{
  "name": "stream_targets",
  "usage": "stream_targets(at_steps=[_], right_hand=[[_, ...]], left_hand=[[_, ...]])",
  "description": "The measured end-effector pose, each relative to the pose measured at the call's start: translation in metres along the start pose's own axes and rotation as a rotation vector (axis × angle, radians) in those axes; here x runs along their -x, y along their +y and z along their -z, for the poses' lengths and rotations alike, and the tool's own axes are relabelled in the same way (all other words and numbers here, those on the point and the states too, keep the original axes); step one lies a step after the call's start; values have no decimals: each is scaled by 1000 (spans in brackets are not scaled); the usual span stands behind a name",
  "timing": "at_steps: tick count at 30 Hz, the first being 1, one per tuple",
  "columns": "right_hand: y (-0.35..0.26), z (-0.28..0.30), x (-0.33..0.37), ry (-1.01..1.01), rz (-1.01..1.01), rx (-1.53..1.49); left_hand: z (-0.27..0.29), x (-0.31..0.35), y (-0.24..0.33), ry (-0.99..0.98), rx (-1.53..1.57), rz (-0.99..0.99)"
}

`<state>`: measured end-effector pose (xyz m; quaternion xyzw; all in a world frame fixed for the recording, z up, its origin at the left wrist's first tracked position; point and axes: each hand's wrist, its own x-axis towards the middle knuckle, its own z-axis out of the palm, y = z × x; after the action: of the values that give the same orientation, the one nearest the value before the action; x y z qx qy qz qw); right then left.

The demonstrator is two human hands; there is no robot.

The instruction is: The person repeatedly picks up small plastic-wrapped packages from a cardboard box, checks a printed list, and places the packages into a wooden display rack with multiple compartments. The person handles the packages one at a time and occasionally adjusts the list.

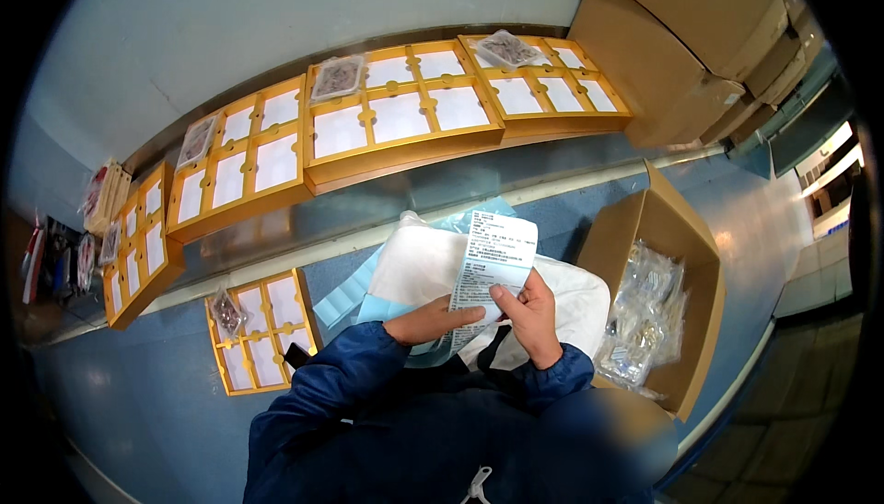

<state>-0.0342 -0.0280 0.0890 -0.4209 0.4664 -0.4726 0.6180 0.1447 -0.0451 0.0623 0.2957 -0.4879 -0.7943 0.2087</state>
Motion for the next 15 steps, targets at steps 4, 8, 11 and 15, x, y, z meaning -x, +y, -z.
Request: stream_targets(at_steps=[4, 8, 11, 15], right_hand=[[3, -1, -2, 32, 114, 18], [14, 14, -11, 66, 225, 69], [13, 21, -10, 97, 198, 80], [16, 21, -13, 145, 179, 198]], left_hand=[[2, -1, 2, 12, 77, 42], [4, 1, -3, -27, 38, 4], [-1, 1, 2, 25, -57, 45], [2, 2, -1, 49, 238, 96]])
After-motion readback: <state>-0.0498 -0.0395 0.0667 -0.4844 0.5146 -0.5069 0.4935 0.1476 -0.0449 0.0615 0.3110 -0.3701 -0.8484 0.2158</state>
